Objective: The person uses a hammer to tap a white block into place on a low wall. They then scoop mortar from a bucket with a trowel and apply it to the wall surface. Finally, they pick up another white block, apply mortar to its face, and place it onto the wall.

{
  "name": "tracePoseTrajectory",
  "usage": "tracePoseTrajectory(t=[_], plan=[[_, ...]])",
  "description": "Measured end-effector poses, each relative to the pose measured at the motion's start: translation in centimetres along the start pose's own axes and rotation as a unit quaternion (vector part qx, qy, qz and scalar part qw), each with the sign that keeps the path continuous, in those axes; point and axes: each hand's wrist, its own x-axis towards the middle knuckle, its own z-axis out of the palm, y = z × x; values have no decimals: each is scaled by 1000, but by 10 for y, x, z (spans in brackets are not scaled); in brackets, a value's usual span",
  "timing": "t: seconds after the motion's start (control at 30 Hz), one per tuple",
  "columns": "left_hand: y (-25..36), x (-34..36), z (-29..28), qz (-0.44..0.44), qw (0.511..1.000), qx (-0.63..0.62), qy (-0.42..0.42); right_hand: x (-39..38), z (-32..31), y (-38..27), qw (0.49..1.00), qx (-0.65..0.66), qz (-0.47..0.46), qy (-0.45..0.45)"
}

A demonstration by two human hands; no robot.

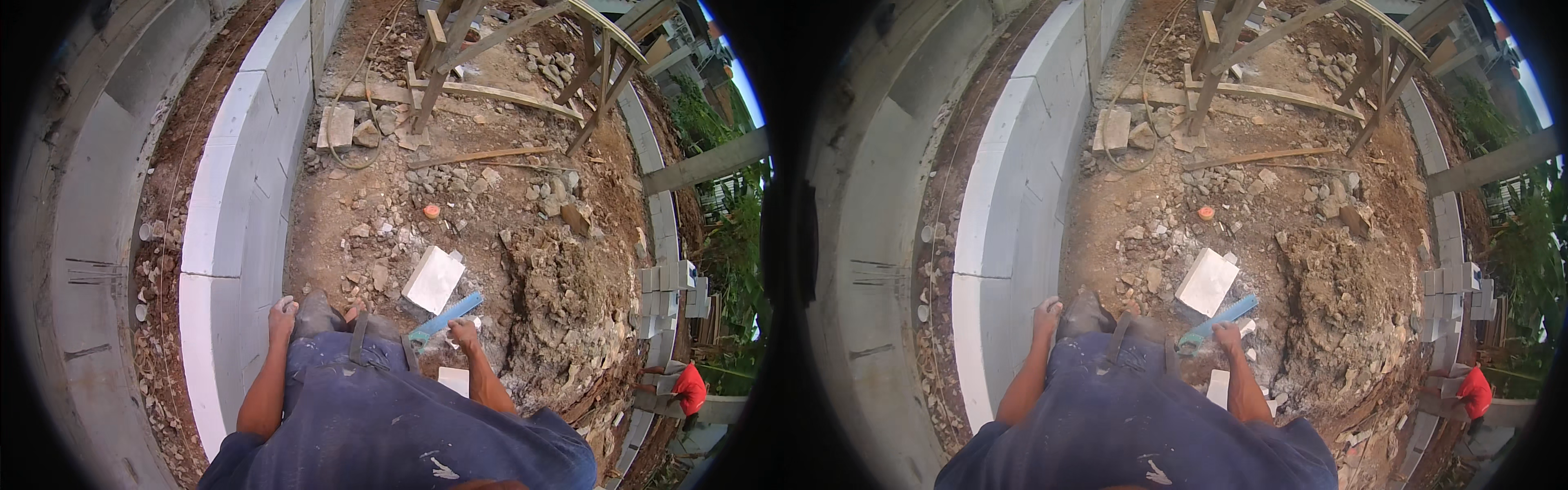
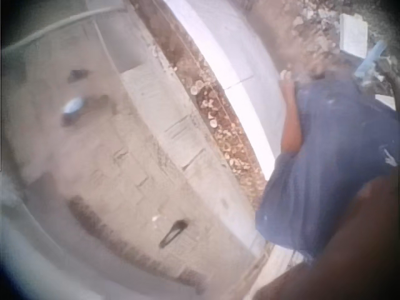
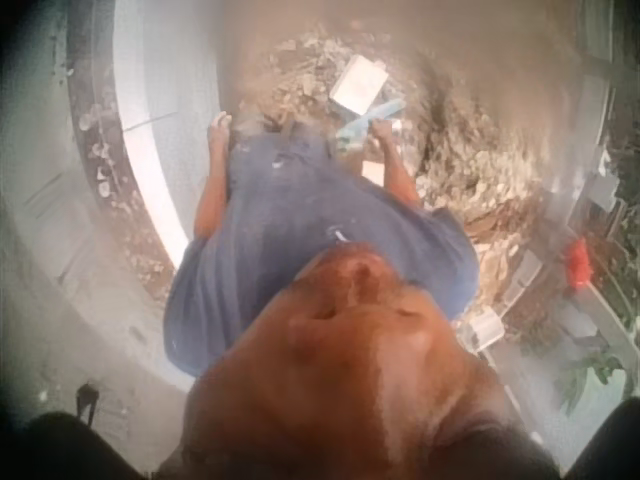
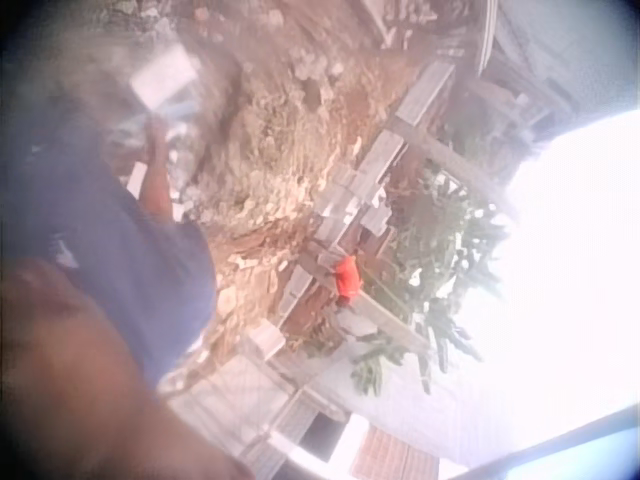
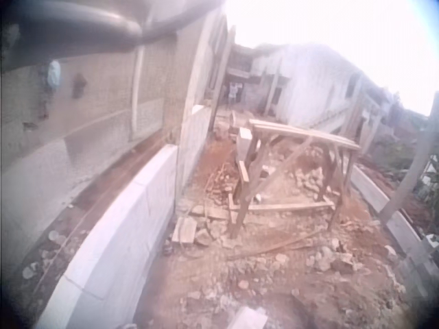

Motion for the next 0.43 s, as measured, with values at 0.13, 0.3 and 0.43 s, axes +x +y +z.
tracePoseTrajectory(t=[0.13,0.3,0.43], plan=[[43,78,11,-20,998,51,1,80,-13,-177,991,130,-19,-6],[43,183,52,-113,986,117,-30,200,14,-339,972,220,-68,-50],[78,310,84,-184,977,40,-98,294,28,-455,972,213,-87,-38]])
